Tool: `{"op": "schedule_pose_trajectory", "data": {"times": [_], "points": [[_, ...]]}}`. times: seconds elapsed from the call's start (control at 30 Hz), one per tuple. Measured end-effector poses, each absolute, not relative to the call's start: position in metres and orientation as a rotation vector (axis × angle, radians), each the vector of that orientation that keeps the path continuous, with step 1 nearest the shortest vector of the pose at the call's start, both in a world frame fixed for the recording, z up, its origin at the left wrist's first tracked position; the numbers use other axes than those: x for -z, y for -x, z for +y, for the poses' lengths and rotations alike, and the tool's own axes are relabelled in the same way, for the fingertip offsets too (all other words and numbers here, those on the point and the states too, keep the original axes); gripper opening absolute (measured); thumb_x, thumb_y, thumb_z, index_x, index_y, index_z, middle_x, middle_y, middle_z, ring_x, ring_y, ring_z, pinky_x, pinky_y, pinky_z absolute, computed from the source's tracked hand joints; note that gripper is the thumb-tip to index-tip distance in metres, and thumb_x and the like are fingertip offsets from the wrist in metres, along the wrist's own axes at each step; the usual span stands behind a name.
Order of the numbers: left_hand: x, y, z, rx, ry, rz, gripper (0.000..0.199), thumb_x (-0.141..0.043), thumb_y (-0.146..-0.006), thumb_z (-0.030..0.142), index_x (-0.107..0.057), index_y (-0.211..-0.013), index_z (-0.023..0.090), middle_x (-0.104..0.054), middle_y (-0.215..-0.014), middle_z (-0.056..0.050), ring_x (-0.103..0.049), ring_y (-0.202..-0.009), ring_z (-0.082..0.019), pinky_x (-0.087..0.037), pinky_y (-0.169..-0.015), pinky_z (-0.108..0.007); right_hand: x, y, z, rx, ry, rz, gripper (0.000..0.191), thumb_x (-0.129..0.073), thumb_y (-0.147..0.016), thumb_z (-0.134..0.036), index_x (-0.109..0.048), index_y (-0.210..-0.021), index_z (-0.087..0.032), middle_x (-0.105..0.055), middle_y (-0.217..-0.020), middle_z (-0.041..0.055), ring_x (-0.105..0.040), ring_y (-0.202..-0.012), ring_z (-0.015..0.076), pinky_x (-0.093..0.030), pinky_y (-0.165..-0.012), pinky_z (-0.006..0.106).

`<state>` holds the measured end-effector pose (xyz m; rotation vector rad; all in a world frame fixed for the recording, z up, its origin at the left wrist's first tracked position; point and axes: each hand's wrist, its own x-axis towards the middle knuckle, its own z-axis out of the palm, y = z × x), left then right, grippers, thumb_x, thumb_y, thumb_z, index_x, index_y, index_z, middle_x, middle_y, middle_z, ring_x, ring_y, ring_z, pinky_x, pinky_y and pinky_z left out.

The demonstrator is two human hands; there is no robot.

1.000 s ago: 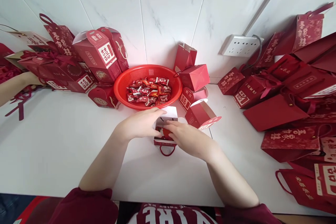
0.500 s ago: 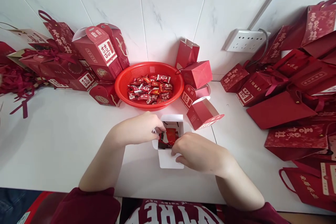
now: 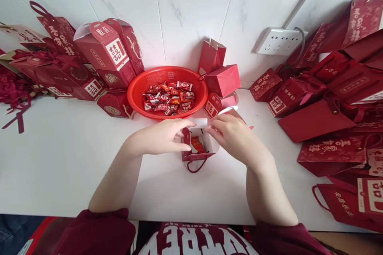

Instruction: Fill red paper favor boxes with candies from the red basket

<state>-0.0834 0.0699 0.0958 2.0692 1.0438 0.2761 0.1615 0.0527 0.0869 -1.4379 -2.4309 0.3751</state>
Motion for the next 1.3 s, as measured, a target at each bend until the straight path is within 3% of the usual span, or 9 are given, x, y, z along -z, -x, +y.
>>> {"op": "schedule_pose_trajectory", "data": {"times": [0.13,0.3,0.43,0.63,0.77,0.87,0.97,1.13,1.3], "points": [[-0.089,0.082,0.076,-0.165,-2.158,1.039,0.052,-0.072,-0.081,0.041,-0.063,-0.131,0.028,-0.066,-0.128,-0.007,-0.066,-0.11,-0.025,-0.052,-0.084,-0.03,-0.084,-0.164,0.054,-0.617,1.404,-2.408,0.034,-0.051,-0.101,-0.05,-0.069,-0.092,-0.022,-0.067,-0.108,0.008,-0.065,-0.091,0.0225,-0.048,-0.075,0.033],[-0.083,0.086,0.071,-0.237,-2.158,1.036,0.064,-0.076,-0.079,0.043,-0.056,-0.138,0.031,-0.061,-0.138,-0.007,-0.063,-0.118,-0.027,-0.052,-0.097,-0.036,-0.064,-0.155,0.063,-0.727,1.733,-2.213,0.034,-0.056,-0.094,-0.02,-0.055,-0.128,-0.018,-0.07,-0.092,0.0078,-0.065,-0.077,0.0224,-0.043,-0.061,0.029],[-0.079,0.097,0.059,-0.515,-2.085,1.116,0.072,-0.076,-0.082,0.044,-0.046,-0.147,0.034,-0.054,-0.147,-0.008,-0.063,-0.121,-0.027,-0.055,-0.097,-0.039,-0.055,-0.168,0.068,-0.858,1.547,-2.055,0.03,-0.055,-0.091,-0.02,-0.06,-0.121,-0.024,-0.071,-0.095,0.0035,-0.064,-0.074,0.0175,-0.044,-0.059,0.026],[-0.07,0.109,0.048,-0.883,-2.027,1.1,0.052,-0.071,-0.088,0.039,-0.056,-0.137,0.029,-0.053,-0.147,-0.009,-0.055,-0.133,-0.028,-0.051,-0.108,-0.044,-0.054,-0.181,0.062,-1.098,1.426,-1.748,0.025,-0.054,-0.094,-0.034,-0.059,-0.116,-0.024,-0.066,-0.079,-0.0004,-0.063,-0.067,0.0165,-0.05,-0.049,0.025],[-0.049,0.108,0.048,-0.961,-1.922,1.144,0.044,-0.07,-0.09,0.039,-0.06,-0.132,0.029,-0.059,-0.14,-0.006,-0.057,-0.13,-0.026,-0.049,-0.111,-0.046,-0.038,-0.172,0.058,-1.35,1.265,-1.568,0.035,-0.058,-0.095,-0.046,-0.056,-0.121,-0.023,-0.065,-0.081,0.0002,-0.067,-0.07,0.0169,-0.061,-0.057,0.03],[-0.029,0.105,0.047,-1.063,-1.758,1.132,0.044,-0.069,-0.091,0.039,-0.058,-0.132,0.028,-0.06,-0.141,-0.008,-0.055,-0.134,-0.027,-0.047,-0.113,-0.046,-0.023,-0.163,0.05,-1.25,1.155,-1.494,0.046,-0.059,-0.094,-0.053,-0.048,-0.13,-0.026,-0.071,-0.103,0.0055,-0.071,-0.088,0.0207,-0.062,-0.061,0.031],[-0.009,0.101,0.046,-1.101,-1.778,0.988,0.045,-0.066,-0.093,0.038,-0.056,-0.135,0.025,-0.058,-0.143,-0.01,-0.05,-0.139,-0.029,-0.041,-0.117,-0.048,-0.012,-0.157,0.04,-1.047,1.035,-1.659,0.037,-0.059,-0.096,-0.051,-0.056,-0.124,-0.026,-0.07,-0.119,0.0081,-0.068,-0.107,0.0236,-0.062,-0.078,0.037],[0.016,0.092,0.044,-1.112,-2.065,0.935,0.046,-0.068,-0.091,0.036,-0.056,-0.134,0.025,-0.052,-0.144,-0.012,-0.045,-0.14,-0.03,-0.039,-0.117,-0.049,0.001,-0.15,0.032,-0.721,0.841,-1.984,0.039,-0.068,-0.093,-0.043,-0.059,-0.128,-0.027,-0.053,-0.148,0.0091,-0.047,-0.139,0.0282,-0.042,-0.115,0.051],[0.033,0.085,0.042,-1.386,-2.175,1.04,0.053,-0.081,-0.077,0.037,-0.052,-0.119,0.023,-0.052,-0.125,-0.011,-0.054,-0.125,-0.031,-0.048,-0.105,-0.051,0.014,-0.148,0.034,-0.516,0.835,-2.0,0.019,-0.071,-0.091,-0.036,-0.058,-0.088,-0.023,-0.053,-0.144,0.01,-0.042,-0.142,0.0309,-0.041,-0.114,0.052]]}}
